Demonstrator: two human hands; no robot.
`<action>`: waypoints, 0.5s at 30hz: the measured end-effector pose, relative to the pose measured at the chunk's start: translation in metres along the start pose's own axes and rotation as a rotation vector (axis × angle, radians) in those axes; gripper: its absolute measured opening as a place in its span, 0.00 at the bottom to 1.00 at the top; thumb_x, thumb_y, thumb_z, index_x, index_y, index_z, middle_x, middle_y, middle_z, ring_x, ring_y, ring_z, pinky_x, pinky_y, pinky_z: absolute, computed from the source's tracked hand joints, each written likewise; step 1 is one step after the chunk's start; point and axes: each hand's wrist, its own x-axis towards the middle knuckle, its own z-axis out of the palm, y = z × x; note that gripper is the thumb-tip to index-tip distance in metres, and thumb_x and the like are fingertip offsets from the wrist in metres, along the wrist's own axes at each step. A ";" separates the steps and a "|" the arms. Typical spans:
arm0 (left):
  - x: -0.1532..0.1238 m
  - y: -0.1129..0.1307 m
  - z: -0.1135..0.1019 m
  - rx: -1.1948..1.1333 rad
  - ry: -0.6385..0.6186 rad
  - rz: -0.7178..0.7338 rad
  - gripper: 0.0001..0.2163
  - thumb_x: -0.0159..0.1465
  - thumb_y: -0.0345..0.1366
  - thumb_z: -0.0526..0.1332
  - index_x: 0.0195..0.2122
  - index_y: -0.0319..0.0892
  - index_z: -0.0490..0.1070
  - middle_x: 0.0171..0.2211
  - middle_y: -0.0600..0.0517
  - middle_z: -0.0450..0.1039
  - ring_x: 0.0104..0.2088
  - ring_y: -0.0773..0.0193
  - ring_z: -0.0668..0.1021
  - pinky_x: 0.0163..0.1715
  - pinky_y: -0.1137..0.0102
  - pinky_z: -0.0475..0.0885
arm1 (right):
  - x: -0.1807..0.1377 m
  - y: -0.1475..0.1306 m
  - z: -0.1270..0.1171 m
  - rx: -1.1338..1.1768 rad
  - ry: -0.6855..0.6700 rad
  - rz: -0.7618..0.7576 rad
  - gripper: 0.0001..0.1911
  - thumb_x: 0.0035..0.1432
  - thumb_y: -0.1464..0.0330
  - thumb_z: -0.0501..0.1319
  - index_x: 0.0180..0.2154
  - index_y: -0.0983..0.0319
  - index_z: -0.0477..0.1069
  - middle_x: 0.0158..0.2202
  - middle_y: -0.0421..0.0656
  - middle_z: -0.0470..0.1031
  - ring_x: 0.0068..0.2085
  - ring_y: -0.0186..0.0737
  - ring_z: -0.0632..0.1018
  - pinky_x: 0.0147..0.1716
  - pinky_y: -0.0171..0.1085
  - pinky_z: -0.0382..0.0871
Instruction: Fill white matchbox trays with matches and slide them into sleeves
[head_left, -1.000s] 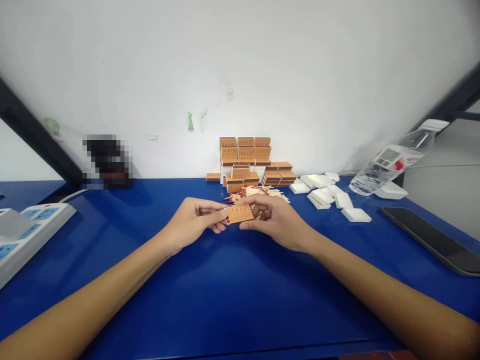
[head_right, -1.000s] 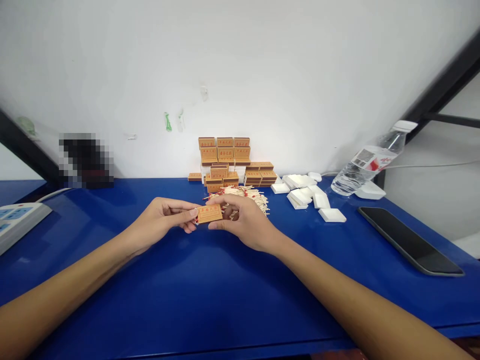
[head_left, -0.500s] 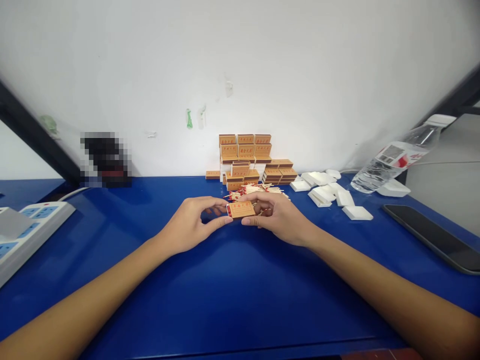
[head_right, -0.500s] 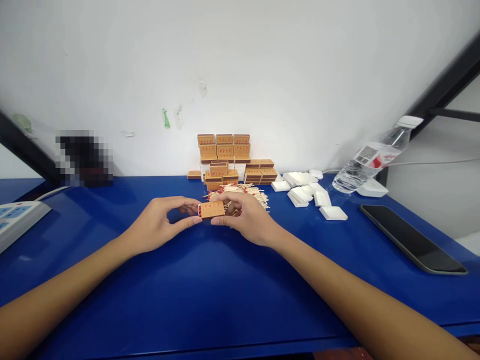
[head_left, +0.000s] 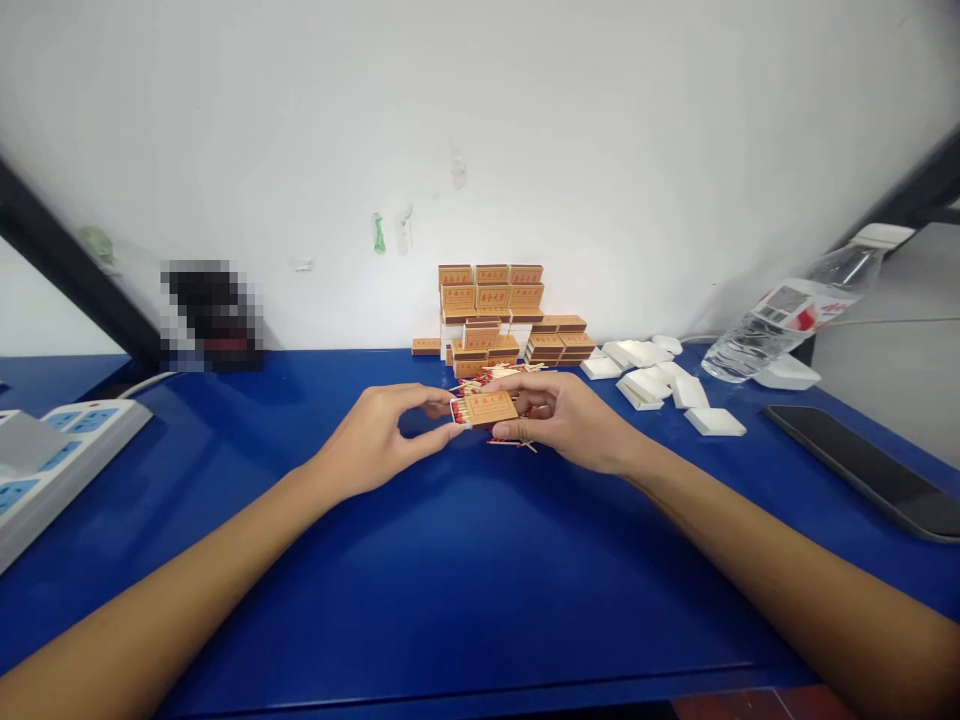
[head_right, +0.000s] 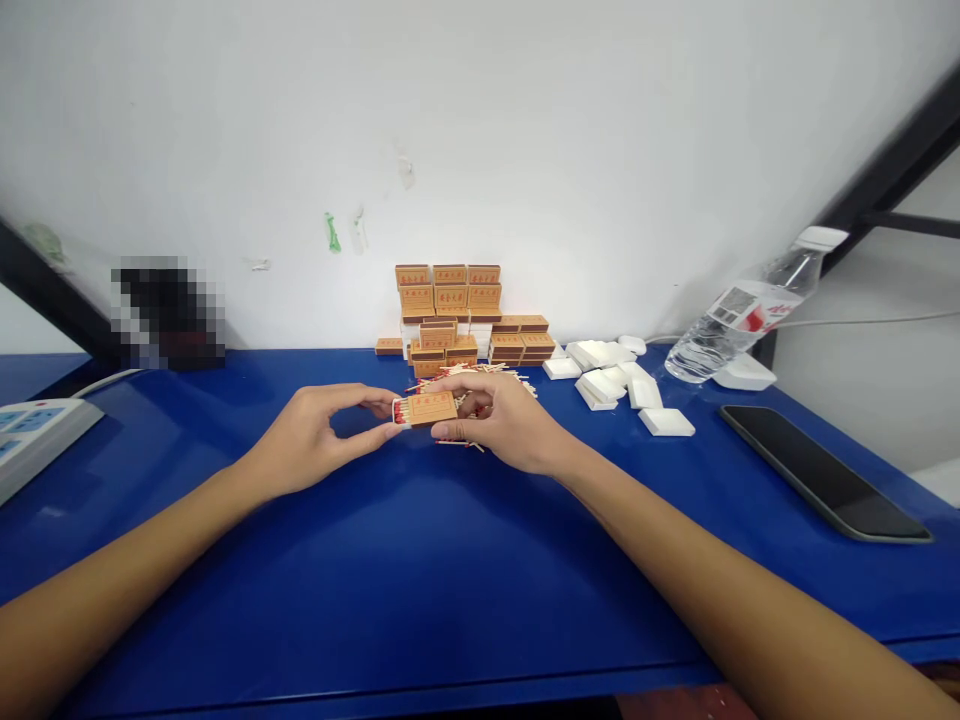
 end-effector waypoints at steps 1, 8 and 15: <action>0.000 0.000 0.001 -0.039 0.002 -0.035 0.15 0.67 0.45 0.68 0.50 0.43 0.80 0.45 0.48 0.84 0.43 0.58 0.83 0.50 0.63 0.77 | 0.000 0.000 -0.001 0.000 0.000 -0.003 0.26 0.53 0.60 0.76 0.53 0.57 0.78 0.45 0.45 0.84 0.40 0.45 0.84 0.44 0.48 0.82; 0.000 0.000 0.013 -0.499 0.006 -0.339 0.18 0.66 0.46 0.69 0.51 0.38 0.77 0.35 0.46 0.84 0.35 0.60 0.84 0.40 0.66 0.79 | -0.001 0.001 0.006 -0.007 0.053 -0.017 0.26 0.53 0.63 0.76 0.53 0.57 0.78 0.48 0.46 0.83 0.41 0.44 0.83 0.43 0.48 0.82; 0.002 0.002 0.013 -0.618 0.016 -0.412 0.19 0.62 0.44 0.73 0.48 0.37 0.78 0.34 0.46 0.85 0.34 0.60 0.84 0.40 0.65 0.81 | -0.002 0.000 0.011 -0.032 0.076 -0.064 0.26 0.53 0.62 0.76 0.53 0.55 0.79 0.50 0.44 0.82 0.40 0.42 0.82 0.41 0.46 0.81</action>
